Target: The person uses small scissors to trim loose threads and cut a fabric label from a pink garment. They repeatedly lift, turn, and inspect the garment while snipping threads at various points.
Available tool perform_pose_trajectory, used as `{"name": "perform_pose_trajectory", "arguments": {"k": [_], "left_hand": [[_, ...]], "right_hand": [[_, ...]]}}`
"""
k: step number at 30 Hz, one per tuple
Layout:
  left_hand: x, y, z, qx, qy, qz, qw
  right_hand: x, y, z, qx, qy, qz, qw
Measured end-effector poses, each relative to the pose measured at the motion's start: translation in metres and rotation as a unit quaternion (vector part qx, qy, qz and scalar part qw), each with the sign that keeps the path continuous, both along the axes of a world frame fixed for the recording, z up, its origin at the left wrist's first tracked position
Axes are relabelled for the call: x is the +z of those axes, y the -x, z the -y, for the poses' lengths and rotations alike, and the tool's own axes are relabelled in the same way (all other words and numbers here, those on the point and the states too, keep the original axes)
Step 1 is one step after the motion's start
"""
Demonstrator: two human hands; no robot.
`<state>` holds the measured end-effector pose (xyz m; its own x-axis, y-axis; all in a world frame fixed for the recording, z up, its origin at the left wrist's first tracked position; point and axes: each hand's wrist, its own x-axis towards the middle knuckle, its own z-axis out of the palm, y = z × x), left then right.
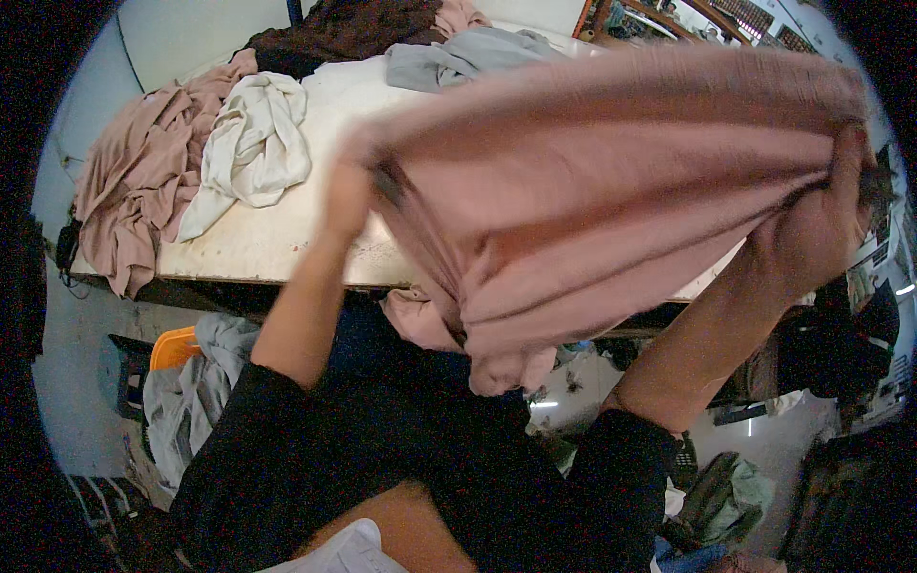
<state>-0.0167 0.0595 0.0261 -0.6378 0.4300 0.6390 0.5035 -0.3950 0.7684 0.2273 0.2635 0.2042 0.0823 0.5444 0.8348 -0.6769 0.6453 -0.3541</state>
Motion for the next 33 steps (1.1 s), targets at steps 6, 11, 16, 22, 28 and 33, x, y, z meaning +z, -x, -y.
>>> {"name": "perform_pose_trajectory", "arguments": {"k": [6,11,16,22,28,33], "left_hand": [[0.137,0.035,0.124,0.04,-0.09,-0.119,0.988],[0.171,0.022,0.168,-0.007,0.168,-0.207,0.964],[0.13,0.038,0.128,0.04,0.474,-0.137,0.869],[0.064,0.07,0.121,-0.183,0.293,0.0,0.939],[0.034,0.057,0.094,-0.258,0.204,0.297,0.897],[0.01,0.036,0.062,-0.308,0.164,0.427,0.834]], "right_hand": [[-0.002,0.007,-0.01,0.047,-0.031,0.0,0.998],[-0.009,0.025,-0.032,-0.111,-0.012,0.162,0.98],[-0.074,0.055,-0.053,0.063,0.129,0.186,0.972],[-0.136,0.05,-0.068,0.081,0.194,0.199,0.957],[-0.148,0.073,-0.055,-0.403,0.002,0.482,0.778],[-0.174,0.109,0.05,-0.088,-0.135,0.442,0.883]]}}
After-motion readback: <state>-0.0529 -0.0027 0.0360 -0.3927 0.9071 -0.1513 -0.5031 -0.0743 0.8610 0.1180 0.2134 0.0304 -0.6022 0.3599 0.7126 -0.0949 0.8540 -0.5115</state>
